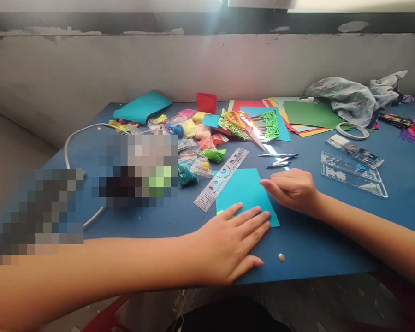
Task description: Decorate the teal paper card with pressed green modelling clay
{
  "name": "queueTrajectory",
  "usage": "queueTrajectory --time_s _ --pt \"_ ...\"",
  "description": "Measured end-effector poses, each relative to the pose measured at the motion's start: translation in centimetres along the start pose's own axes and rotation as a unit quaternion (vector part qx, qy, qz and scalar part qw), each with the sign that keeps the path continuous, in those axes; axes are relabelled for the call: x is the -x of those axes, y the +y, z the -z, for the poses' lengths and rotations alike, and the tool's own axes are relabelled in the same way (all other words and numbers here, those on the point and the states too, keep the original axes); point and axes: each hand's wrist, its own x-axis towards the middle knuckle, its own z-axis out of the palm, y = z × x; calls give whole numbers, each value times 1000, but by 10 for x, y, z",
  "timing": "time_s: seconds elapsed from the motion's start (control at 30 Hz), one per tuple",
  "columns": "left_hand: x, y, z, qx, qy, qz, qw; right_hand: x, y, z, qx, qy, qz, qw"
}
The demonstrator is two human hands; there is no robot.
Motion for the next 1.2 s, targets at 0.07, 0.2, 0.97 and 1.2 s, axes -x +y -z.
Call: queueTrajectory --time_s 0.07,0.2,0.97,1.2 --pt "-2 0 -2 13 -11 3 1000 2 0 -1 -5 -22 3 1000" --pt "-2 3 -1 28 23 14 999 6 0 -5 -20 -64 40 997" --pt "-13 -44 39 -5 -90 468 879 6 -5 -4 65 -283 -37 956" --pt "-24 -32 47 403 -10 504 764 5 -7 -4 72 -293 -33 953"
